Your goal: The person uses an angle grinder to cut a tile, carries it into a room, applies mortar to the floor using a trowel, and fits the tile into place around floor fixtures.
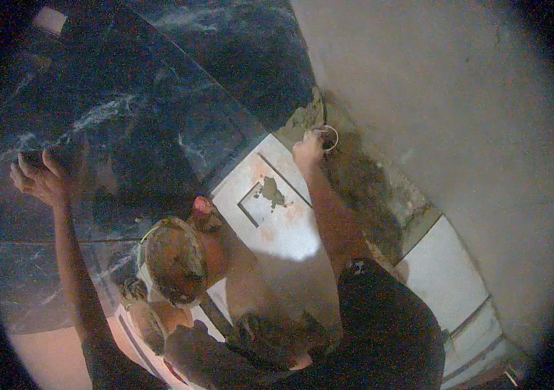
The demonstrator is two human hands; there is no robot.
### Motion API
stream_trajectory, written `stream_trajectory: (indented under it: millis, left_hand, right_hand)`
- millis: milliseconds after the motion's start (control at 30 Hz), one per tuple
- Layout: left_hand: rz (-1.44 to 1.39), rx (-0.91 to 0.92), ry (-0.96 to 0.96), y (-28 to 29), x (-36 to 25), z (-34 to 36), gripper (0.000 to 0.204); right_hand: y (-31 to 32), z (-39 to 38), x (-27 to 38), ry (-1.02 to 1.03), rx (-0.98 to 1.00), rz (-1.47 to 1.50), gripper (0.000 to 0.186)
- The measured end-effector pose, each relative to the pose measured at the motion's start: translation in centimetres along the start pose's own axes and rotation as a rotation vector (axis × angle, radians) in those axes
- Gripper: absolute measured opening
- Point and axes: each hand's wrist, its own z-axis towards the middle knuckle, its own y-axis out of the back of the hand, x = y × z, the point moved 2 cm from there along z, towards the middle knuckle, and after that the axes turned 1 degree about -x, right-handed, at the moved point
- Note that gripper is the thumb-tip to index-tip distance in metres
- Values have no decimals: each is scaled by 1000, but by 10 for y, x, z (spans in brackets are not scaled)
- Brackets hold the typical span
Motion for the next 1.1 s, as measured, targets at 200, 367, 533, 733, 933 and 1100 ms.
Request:
stream_trajectory:
  millis: [200, 367, 533, 733, 933, 1100]
  left_hand:
    - [15, 18, -10, 2, 2, -5, 64]
    - [-34, -17, -9, -5, -10, 9, 63]
    - [-61, -50, -2, -12, -20, 9, 63]
    - [11, -3, -20, 6, 4, -5, 62]
    - [-46, -48, 25, -17, -23, 11, 61]
    - [-17, -9, 0, -3, -8, -6, 62]
  right_hand:
    - [-23, 0, 14, -294, -155, 274, 22]
    - [-61, 17, -7, -379, -208, 287, 28]
    - [-62, 19, -26, -561, -197, 683, 51]
    - [18, -2, 21, -556, -239, 850, 51]
    - [-59, 1, -46, -450, -367, 458, 36]
    - [-7, -18, -23, -460, -200, 660, 39]
